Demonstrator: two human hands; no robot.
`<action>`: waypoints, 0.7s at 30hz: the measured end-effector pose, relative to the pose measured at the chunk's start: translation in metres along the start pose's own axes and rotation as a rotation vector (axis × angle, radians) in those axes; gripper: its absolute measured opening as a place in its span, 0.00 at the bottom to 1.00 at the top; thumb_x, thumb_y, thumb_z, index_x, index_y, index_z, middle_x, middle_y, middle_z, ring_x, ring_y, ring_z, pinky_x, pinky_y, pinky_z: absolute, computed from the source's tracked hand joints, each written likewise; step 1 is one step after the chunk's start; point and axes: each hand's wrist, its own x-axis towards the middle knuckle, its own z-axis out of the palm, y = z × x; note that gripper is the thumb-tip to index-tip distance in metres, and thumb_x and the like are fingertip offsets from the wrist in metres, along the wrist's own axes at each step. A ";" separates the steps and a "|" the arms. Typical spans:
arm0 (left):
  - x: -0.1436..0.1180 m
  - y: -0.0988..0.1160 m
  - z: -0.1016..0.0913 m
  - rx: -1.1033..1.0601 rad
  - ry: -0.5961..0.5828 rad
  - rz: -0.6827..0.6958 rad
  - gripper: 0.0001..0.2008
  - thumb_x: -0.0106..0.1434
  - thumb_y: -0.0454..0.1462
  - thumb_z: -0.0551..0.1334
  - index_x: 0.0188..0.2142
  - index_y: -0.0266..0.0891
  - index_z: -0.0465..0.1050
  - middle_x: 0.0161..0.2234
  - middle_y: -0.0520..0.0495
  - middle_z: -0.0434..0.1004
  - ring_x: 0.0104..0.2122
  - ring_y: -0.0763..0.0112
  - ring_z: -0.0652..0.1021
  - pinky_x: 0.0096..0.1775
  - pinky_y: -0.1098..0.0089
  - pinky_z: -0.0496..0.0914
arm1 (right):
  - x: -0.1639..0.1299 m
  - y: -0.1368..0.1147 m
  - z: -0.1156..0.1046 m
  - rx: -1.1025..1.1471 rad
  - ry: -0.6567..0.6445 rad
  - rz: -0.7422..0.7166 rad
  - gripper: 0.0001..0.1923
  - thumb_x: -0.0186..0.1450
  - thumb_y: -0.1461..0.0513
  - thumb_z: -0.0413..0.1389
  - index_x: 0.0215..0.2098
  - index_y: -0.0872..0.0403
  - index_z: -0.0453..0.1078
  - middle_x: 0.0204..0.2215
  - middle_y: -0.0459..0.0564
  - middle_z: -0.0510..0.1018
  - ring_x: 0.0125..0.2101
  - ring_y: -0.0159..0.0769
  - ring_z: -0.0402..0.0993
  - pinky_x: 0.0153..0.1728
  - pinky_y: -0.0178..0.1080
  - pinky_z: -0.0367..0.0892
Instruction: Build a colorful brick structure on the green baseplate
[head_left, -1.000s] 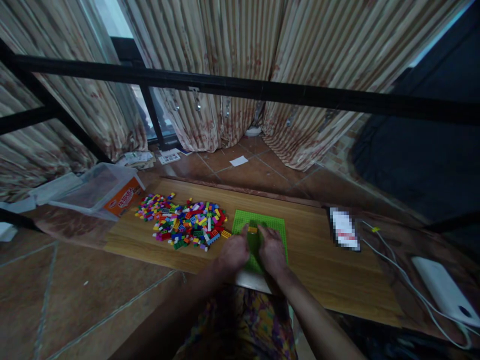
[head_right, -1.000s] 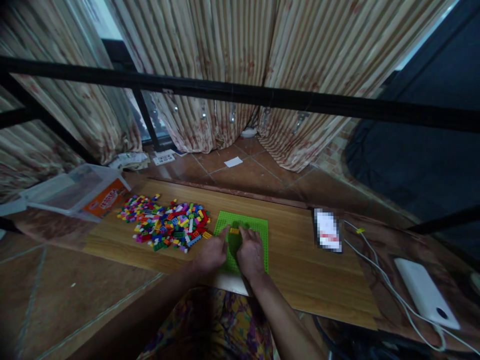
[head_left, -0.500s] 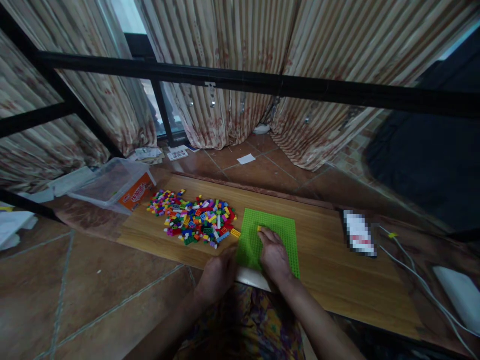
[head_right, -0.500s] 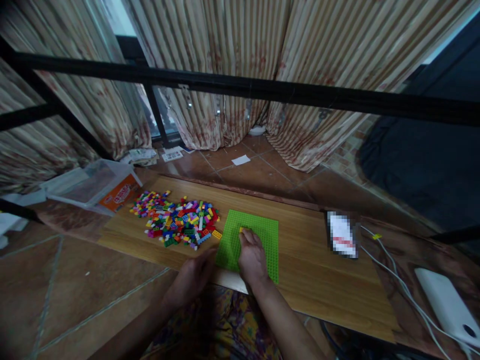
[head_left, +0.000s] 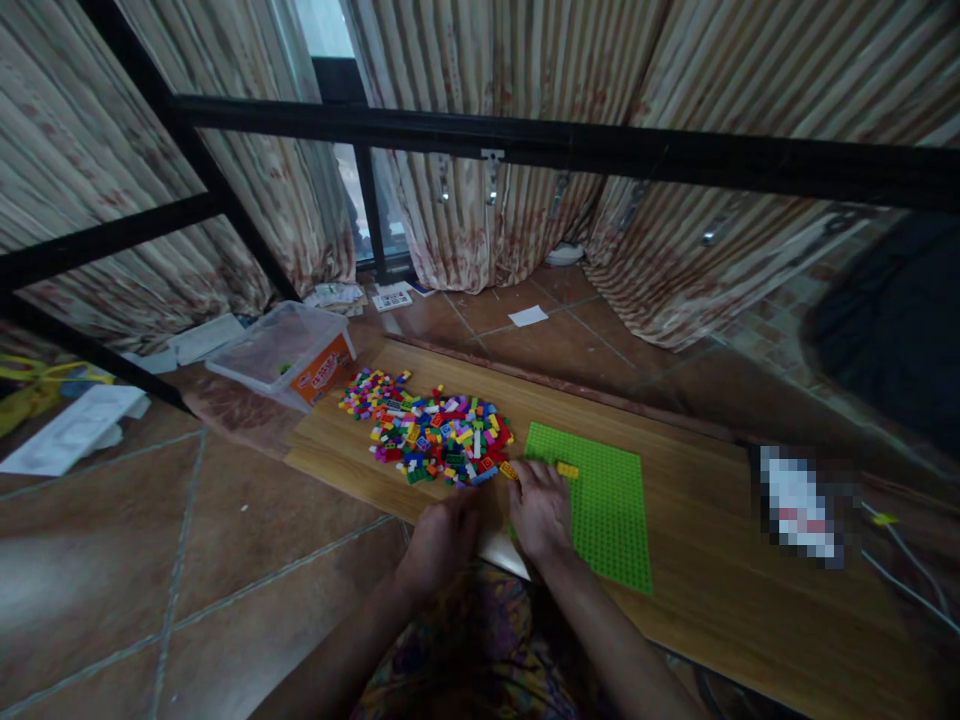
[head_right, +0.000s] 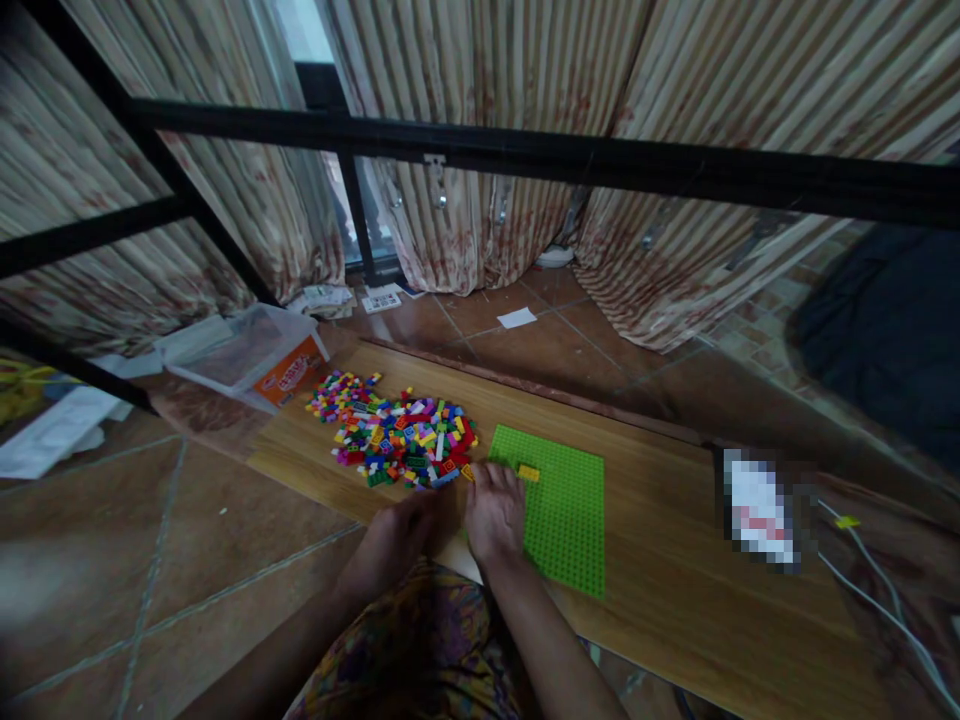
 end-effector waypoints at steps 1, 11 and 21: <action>0.002 -0.002 -0.001 -0.002 0.017 0.004 0.16 0.65 0.33 0.54 0.49 0.37 0.74 0.44 0.41 0.82 0.43 0.61 0.81 0.46 0.65 0.73 | 0.001 -0.001 0.001 -0.002 -0.003 -0.002 0.12 0.67 0.65 0.52 0.47 0.53 0.73 0.41 0.52 0.78 0.43 0.45 0.67 0.46 0.45 0.58; 0.012 -0.015 -0.011 -0.073 0.131 0.048 0.12 0.65 0.32 0.55 0.42 0.37 0.77 0.40 0.42 0.80 0.41 0.65 0.79 0.46 0.68 0.71 | 0.000 -0.016 0.002 0.006 0.029 -0.029 0.11 0.68 0.61 0.54 0.47 0.55 0.73 0.39 0.53 0.78 0.42 0.45 0.67 0.46 0.44 0.59; 0.002 -0.026 -0.030 -0.197 0.174 0.036 0.11 0.66 0.34 0.56 0.42 0.39 0.78 0.39 0.44 0.80 0.39 0.67 0.79 0.44 0.69 0.72 | 0.030 -0.050 0.004 0.128 -0.051 -0.185 0.13 0.68 0.63 0.53 0.48 0.53 0.74 0.41 0.54 0.76 0.44 0.44 0.67 0.47 0.44 0.63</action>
